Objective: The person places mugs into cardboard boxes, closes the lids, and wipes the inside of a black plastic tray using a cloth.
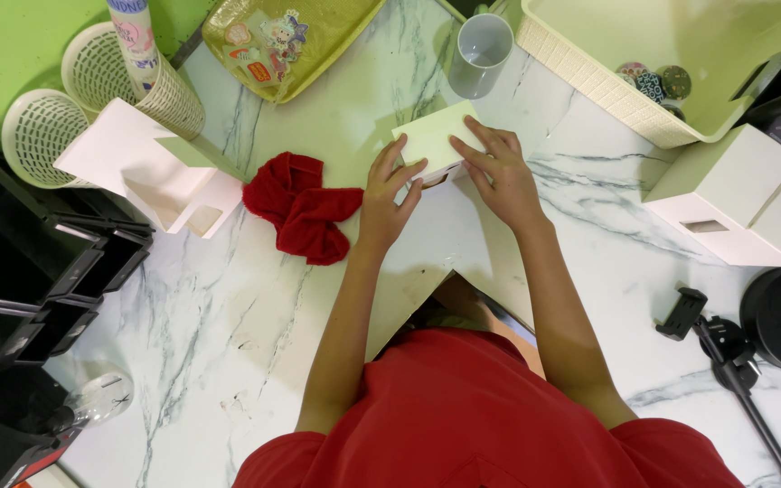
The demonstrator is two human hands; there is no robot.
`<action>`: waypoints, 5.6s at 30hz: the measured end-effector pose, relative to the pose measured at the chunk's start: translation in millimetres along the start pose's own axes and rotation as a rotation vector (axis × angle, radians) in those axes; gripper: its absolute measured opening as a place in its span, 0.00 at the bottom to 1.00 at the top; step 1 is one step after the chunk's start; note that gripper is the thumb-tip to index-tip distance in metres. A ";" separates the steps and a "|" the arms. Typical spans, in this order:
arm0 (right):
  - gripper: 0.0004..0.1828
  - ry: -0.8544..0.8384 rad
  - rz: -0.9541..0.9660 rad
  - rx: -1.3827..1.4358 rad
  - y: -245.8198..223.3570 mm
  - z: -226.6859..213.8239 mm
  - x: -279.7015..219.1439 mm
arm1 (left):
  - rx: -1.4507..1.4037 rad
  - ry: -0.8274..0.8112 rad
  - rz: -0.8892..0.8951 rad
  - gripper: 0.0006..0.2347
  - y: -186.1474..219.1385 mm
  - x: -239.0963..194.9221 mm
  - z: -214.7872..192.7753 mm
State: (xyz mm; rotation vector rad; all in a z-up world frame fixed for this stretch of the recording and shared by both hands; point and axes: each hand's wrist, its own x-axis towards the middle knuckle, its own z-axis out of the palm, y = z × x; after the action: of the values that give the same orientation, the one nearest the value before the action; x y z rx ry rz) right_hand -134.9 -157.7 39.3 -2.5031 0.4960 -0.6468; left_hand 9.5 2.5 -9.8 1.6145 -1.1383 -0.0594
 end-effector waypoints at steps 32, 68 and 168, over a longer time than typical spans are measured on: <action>0.30 0.166 -0.073 -0.042 5.2 38.0 -18.5 | 0.211 0.109 0.071 0.13 1.4 -13.0 28.7; 0.38 0.642 0.621 -0.182 57.1 -131.7 -258.8 | -0.314 -0.629 0.285 0.19 135.8 -11.9 247.3; 0.33 0.054 -0.023 0.122 50.2 30.1 18.3 | -0.021 -0.086 -0.229 0.18 -1.3 47.8 82.1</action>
State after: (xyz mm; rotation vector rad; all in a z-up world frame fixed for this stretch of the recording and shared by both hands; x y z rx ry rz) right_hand -114.8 -195.1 -5.0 -2.3851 0.4345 -0.7332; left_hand -10.3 -89.9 -19.4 1.7313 -1.0091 -0.2919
